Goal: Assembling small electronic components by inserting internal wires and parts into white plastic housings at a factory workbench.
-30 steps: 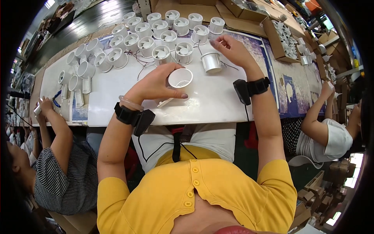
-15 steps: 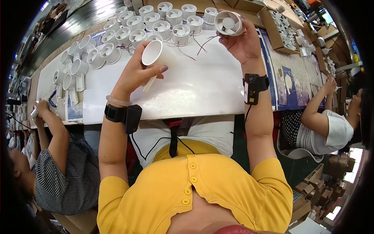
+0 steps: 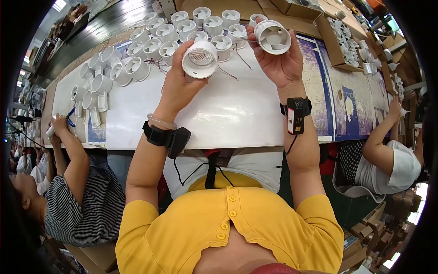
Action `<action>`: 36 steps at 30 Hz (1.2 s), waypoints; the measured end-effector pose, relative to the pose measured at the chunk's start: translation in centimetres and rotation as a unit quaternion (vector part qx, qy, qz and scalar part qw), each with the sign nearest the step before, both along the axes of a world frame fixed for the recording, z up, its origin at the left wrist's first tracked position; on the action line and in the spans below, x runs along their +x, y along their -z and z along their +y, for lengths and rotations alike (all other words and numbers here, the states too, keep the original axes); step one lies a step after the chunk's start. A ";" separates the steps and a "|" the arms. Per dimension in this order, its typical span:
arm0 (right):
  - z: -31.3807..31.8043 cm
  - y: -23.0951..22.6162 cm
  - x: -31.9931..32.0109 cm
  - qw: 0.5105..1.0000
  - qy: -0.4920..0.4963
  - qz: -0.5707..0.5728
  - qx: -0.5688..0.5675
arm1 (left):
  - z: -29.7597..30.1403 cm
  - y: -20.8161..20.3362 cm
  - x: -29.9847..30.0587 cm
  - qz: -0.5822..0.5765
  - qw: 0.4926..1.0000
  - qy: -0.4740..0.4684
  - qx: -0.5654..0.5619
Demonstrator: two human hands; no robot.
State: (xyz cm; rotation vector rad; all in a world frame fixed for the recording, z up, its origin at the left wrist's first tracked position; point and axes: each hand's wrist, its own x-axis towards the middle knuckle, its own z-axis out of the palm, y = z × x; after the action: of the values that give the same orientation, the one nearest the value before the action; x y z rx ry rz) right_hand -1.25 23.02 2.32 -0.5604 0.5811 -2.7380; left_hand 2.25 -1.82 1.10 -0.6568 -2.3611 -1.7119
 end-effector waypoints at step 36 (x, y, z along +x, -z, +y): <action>-4.1 -0.5 2.8 0.943 0.132 0.117 0.282 | -1.5 1.8 -0.7 0.131 0.988 -0.076 -0.033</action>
State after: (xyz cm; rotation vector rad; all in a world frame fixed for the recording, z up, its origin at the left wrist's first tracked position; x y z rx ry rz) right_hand 1.56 18.93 2.83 -0.6967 1.5306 -2.5560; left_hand 1.51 -3.29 -0.74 -0.6483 -2.2287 -1.3970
